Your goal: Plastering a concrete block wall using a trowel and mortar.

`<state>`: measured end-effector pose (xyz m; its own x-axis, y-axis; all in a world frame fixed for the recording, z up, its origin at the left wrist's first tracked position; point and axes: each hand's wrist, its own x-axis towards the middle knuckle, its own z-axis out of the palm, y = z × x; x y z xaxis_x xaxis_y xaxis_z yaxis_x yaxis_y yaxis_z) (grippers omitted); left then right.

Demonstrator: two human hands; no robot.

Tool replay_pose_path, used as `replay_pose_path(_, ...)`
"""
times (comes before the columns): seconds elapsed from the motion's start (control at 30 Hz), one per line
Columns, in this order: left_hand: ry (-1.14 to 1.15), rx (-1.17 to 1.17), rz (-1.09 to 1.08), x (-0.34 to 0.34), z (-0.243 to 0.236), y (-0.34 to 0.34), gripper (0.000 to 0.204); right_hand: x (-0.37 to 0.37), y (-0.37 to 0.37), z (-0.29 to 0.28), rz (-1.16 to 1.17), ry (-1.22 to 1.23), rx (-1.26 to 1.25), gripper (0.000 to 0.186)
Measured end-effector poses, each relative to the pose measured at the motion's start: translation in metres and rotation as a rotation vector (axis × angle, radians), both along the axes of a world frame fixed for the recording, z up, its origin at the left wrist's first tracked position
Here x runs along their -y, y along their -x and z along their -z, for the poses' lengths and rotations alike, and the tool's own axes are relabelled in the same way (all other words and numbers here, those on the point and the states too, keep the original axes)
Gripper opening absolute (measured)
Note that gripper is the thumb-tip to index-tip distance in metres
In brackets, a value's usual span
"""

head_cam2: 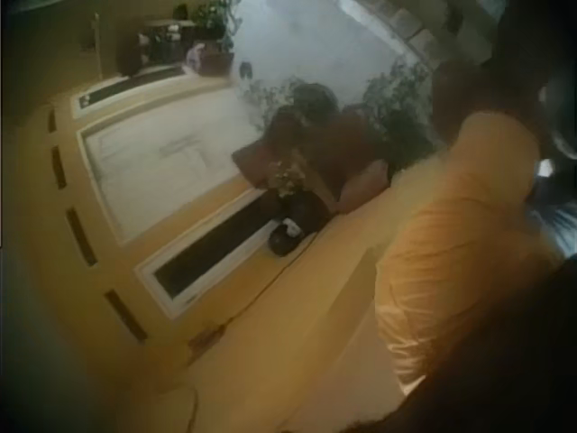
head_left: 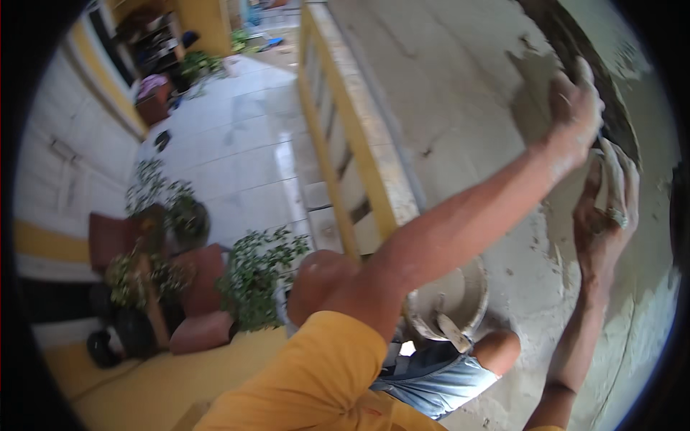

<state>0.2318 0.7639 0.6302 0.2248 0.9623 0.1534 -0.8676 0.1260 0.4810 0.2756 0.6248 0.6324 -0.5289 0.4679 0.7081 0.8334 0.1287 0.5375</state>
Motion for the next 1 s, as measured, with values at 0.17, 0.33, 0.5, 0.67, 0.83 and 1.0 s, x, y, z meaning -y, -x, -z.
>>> replay_pose_path(0.17, 0.023, -0.066, -0.131, 0.018, 0.034, 0.022, 0.06, -0.029, -0.006, 0.012, 0.117, 0.061, -0.004, 0.033)
replay_pose_path(0.33, 0.003, -0.078, -0.196, 0.036, 0.027, 0.046, 0.054, -0.03, 0.027, -0.004, 0.517, 0.148, -0.023, 0.041)
replay_pose_path(0.5, -0.057, -0.135, -0.118, 0.016, 0.04, 0.066, 0.062, -0.054, 0.049, -0.013, 0.297, 0.194, 0.097, 0.011)
replay_pose_path(0.67, -0.142, -0.163, -0.108, 0.021, 0.034, 0.093, 0.043, -0.073, 0.034, -0.035, 0.136, 0.461, 0.084, 0.041)
replay_pose_path(0.83, -0.16, -0.471, -0.049, 0.069, 0.063, 0.121, 0.041, -0.099, 0.006, -0.077, 0.472, 0.373, -0.11, 0.042)
replay_pose_path(1.0, -0.332, -0.713, 0.198, 0.1, 0.146, 0.118, 0.037, -0.136, -0.018, -0.124, 0.515, 0.368, -0.139, 0.049)
